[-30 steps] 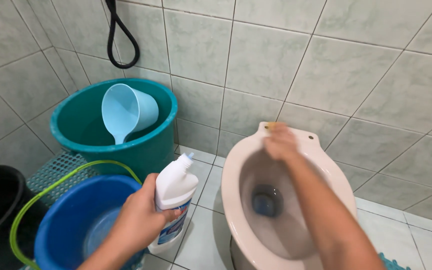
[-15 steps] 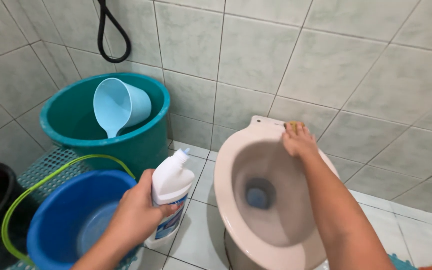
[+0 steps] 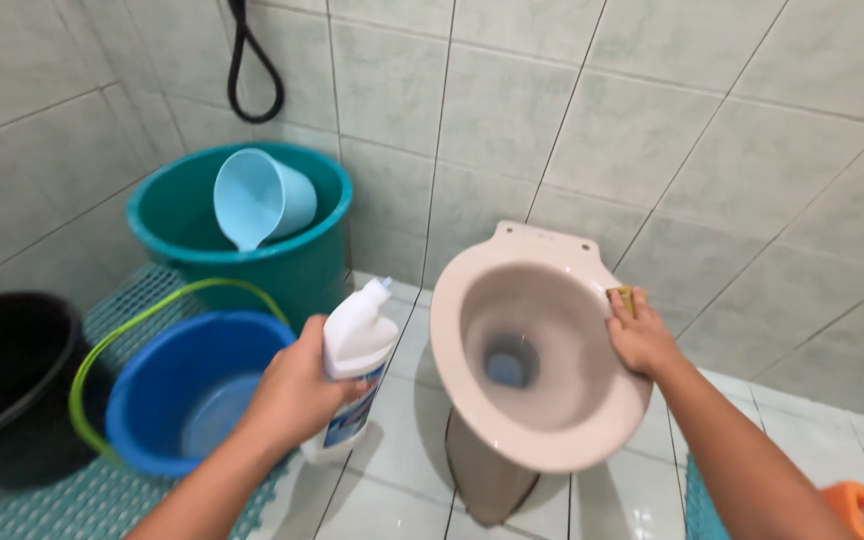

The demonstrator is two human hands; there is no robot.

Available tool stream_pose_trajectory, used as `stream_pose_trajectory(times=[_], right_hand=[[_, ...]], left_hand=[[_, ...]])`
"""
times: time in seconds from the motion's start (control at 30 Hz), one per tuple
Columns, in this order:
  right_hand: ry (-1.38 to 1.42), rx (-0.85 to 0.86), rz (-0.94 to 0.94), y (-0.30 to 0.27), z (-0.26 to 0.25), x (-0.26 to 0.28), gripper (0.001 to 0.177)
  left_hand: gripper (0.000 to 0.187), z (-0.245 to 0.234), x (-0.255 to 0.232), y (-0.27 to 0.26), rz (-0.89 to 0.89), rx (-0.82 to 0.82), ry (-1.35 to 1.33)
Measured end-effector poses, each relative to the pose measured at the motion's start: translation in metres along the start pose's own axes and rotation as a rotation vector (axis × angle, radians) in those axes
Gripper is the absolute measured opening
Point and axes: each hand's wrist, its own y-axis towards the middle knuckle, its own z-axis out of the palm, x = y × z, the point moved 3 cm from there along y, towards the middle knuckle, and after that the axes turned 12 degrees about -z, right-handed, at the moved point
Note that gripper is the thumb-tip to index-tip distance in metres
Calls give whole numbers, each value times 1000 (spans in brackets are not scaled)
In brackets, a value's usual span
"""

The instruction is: Cleaning bathroom wall tiles and a toilet bowl using cleaning liquid and a sponge.

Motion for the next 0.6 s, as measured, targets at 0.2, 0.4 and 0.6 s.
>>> stream_pose_trajectory(times=[0.2,0.4,0.6], right_hand=[[-654,27,-374,-49,33,-10,52],[-258,22,-372,-125,-3,72,56],[-53,97,-517,-197,-31,155,65]], left_hand=[[59,-13,-9,-27,13,1,-16],[59,-26,-11,-44,45,-28,-11],[59,-36,-8,-56,64,-22,2]])
